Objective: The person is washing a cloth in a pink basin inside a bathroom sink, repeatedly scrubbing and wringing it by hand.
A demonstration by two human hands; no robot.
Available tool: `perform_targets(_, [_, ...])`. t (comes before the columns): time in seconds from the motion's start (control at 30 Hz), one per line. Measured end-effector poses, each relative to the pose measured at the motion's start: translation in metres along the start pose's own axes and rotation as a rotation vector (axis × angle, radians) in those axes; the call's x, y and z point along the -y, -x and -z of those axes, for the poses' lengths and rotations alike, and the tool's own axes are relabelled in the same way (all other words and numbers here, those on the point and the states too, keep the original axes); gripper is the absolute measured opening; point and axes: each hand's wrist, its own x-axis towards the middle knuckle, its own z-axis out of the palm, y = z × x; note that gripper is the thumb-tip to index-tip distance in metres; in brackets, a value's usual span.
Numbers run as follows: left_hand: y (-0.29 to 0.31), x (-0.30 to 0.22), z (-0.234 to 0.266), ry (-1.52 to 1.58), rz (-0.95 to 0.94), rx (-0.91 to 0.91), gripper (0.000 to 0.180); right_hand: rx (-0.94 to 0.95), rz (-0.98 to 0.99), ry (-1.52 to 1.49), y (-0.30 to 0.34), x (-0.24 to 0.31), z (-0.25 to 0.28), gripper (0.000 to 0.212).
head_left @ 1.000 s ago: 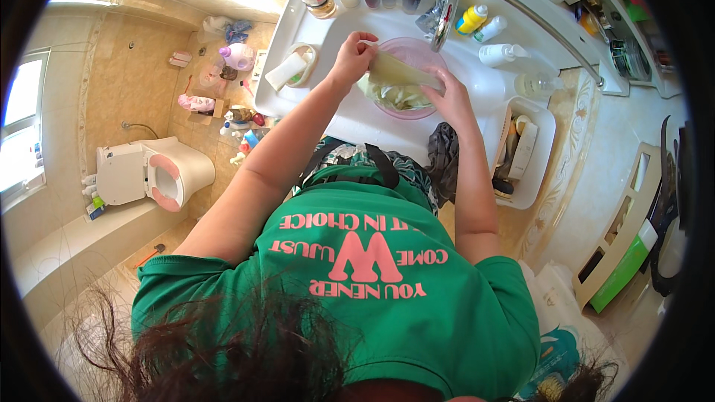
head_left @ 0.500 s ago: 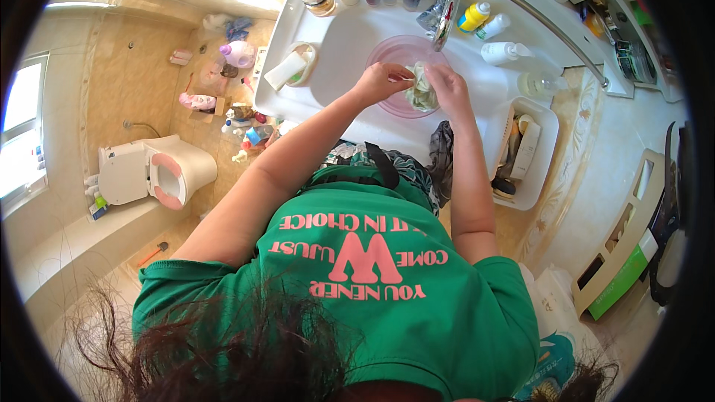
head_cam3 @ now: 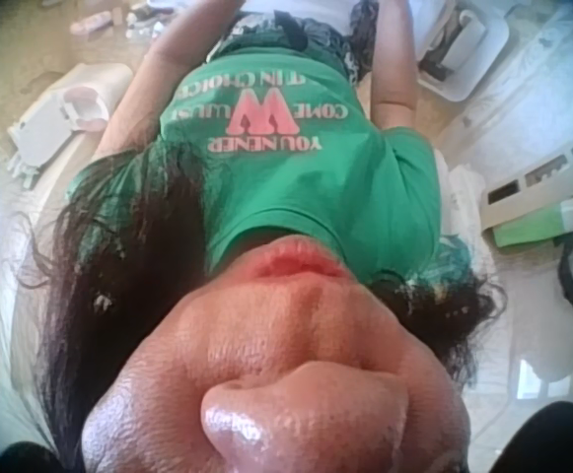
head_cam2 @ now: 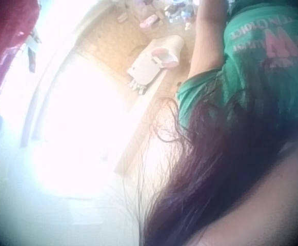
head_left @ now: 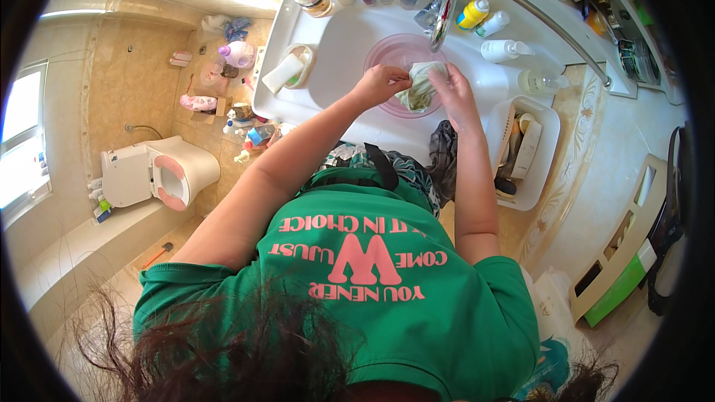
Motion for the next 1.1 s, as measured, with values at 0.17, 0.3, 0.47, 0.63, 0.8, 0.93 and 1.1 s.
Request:
perform_targets(0.17, [-0.002, 0.003, 0.005, -0.148, 0.008, -0.038, 0.024, -0.040, 0.018, 0.048, -0.007, -0.013, 0.016, 0.019])
perform_targets(0.3, [-0.002, 0.008, 0.015, -0.046, 0.089, -0.032, 0.026, -0.122, -0.031, 0.317, -0.014, -0.030, 0.039, 0.021])
perform_targets(0.47, [-0.005, 0.023, 0.019, 0.287, 0.302, -0.103, 0.027, -0.244, 0.044, 0.570, -0.021, -0.028, 0.037, 0.024])
perform_targets(0.63, [-0.010, 0.025, 0.021, 0.741, 0.469, -0.135, 0.029, -0.158, 0.142, 0.626, -0.037, -0.048, 0.048, 0.025])
perform_targets(0.8, [-0.018, 0.041, 0.007, 0.507, 0.544, -0.122, 0.032, -0.024, 0.254, 1.178, -0.049, -0.080, 0.054, 0.042])
perform_targets(0.93, [-0.010, 0.037, 0.009, 0.301, 0.534, -0.128, 0.032, 0.166, 0.154, 1.360, -0.060, -0.128, 0.058, 0.051])
perform_targets(1.1, [0.004, 0.051, 0.015, 0.356, 0.590, -0.006, 0.029, 0.300, -0.182, 1.541, -0.062, -0.151, 0.024, 0.058])
